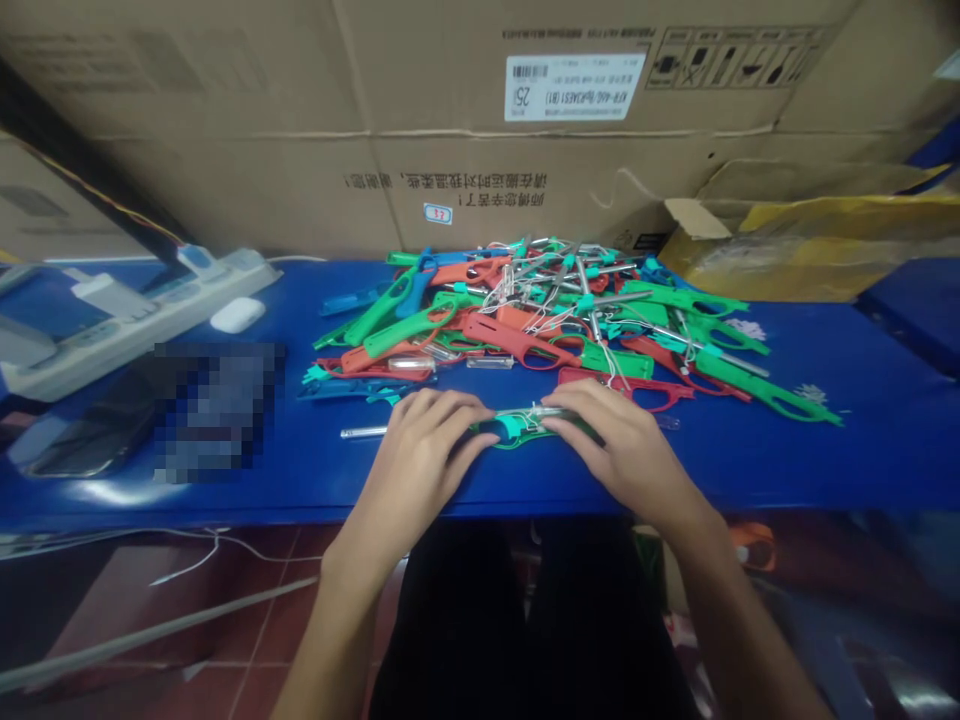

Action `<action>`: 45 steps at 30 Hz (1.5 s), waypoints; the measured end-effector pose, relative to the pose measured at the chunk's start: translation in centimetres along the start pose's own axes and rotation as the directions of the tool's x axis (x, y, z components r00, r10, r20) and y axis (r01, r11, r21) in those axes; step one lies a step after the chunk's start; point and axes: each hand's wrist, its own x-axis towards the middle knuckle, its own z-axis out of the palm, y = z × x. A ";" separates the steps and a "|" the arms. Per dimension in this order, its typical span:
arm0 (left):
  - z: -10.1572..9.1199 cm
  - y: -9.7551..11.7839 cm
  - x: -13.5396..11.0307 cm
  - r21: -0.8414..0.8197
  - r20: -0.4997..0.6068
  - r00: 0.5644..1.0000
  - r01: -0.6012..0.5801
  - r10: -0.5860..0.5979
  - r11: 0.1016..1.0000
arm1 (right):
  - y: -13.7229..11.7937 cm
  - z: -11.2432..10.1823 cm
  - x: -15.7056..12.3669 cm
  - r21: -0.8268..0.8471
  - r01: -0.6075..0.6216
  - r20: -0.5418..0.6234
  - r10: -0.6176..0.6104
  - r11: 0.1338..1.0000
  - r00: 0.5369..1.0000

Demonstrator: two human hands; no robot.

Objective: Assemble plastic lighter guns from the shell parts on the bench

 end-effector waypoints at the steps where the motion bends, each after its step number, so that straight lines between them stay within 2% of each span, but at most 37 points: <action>1: 0.0 0.1 0.0 0.026 -0.002 1.000 0.014 -0.014 1.000 | 0.0 0.0 0.0 0.001 -0.017 0.006 0.017 1.000 1.000; 4: 0.0 0.2 -0.1 0.101 0.005 0.999 0.041 -0.042 0.994 | 0.0 0.0 0.1 -0.004 -0.050 0.029 0.050 0.999 0.998; 11: 0.1 0.3 -0.1 0.197 0.023 0.999 0.021 -0.026 0.980 | 0.0 -0.3 0.1 0.017 -0.050 0.071 0.048 0.999 0.996; 18: 0.0 0.2 0.0 0.127 0.051 0.999 0.011 -0.017 0.992 | 0.1 -0.2 0.2 -0.016 -0.002 0.012 0.002 1.000 1.000; 22: 0.0 0.0 0.0 0.077 0.060 0.998 0.023 -0.028 0.997 | 0.2 -0.1 0.2 -0.040 0.023 0.027 -0.022 0.999 0.999; 28: 0.0 -0.1 0.0 0.019 0.073 0.996 0.047 -0.049 0.999 | 0.3 0.1 0.2 -0.033 -0.006 0.068 0.009 0.999 0.998; 38: -0.2 0.0 0.1 -0.024 0.111 0.993 0.053 -0.050 0.998 | 0.2 0.0 0.2 -0.138 0.061 0.007 -0.060 0.989 0.998; 45: -0.2 0.0 0.1 -0.043 0.102 0.994 0.052 -0.047 0.998 | 0.4 0.1 0.0 -0.115 0.071 0.051 -0.066 0.991 0.997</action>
